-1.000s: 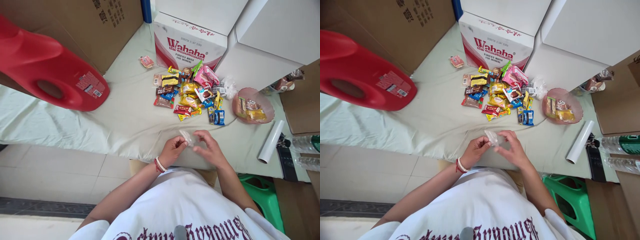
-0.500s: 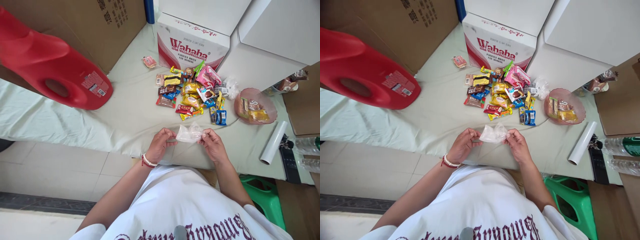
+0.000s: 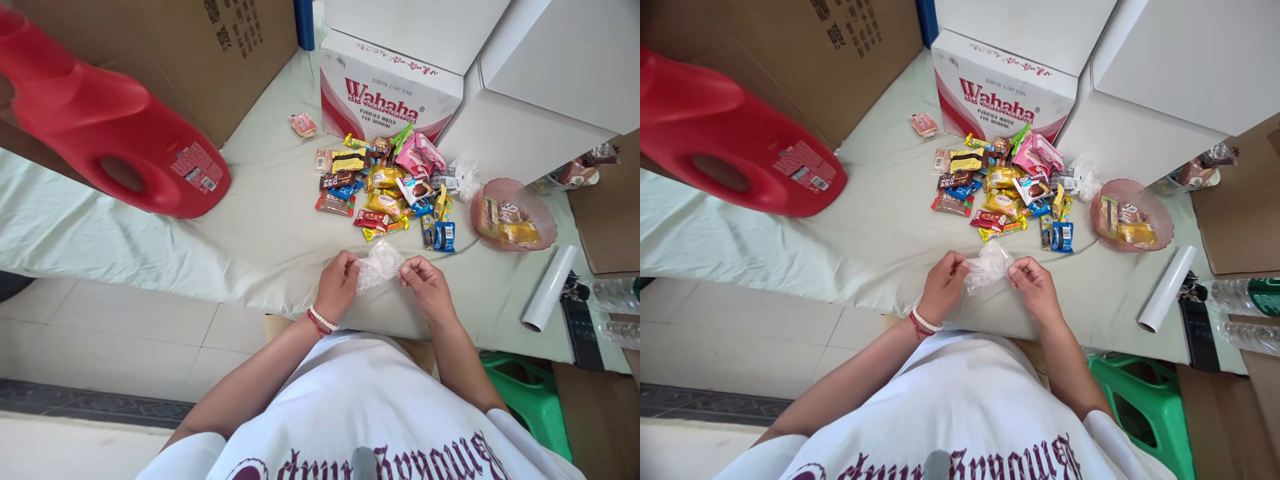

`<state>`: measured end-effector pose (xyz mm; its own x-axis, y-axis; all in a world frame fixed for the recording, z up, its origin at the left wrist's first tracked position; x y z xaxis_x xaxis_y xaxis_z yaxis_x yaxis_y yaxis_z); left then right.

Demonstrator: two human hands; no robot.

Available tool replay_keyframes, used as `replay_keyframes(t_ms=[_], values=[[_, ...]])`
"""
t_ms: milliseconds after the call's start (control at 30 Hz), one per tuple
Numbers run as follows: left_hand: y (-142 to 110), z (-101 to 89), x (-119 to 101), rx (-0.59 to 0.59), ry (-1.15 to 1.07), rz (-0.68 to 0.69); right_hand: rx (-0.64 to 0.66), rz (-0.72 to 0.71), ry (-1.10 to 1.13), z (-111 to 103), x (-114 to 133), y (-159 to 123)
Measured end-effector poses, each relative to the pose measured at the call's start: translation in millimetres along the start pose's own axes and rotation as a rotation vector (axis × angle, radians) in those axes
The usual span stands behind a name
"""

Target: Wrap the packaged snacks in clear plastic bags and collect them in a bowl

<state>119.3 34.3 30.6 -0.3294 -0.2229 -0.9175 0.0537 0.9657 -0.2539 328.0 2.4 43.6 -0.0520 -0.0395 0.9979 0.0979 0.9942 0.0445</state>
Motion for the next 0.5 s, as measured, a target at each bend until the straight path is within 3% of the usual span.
replay_keyframes(t_ms=[100, 200, 300, 400, 500], values=[[-2.1, 2.5, 3.3, -0.06, -0.146, -0.078, -0.023, 0.014, 0.055, 7.2, -6.8, -1.1], [-7.5, 6.2, 3.3, -0.117, -0.166, -0.093, 0.046, 0.027, 0.108, 24.7, -8.6, -3.9], [-11.2, 5.2, 1.0, -0.096, -0.201, -0.09, 0.049, 0.096, 0.153, 35.5, -10.0, -2.0], [-8.7, -7.1, 1.5, 0.029, -0.303, -0.145, -0.022, 0.119, 0.147, 22.5, -9.4, 6.4], [-2.2, -26.2, 6.0, 0.168, -0.425, -0.256, -0.035, 0.151, 0.124, -7.3, -3.1, 16.4]])
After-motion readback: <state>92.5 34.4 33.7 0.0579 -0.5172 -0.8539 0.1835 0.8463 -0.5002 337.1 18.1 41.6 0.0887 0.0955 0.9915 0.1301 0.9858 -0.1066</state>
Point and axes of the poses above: each hand's wrist, its own y-axis towards the middle knuckle, its own z-axis out of the palm, x = y × z, the point moved 1 cm from there along y, towards the middle knuckle, and after that the axes turned 13 degrees about -z, right-handed, at the moved point
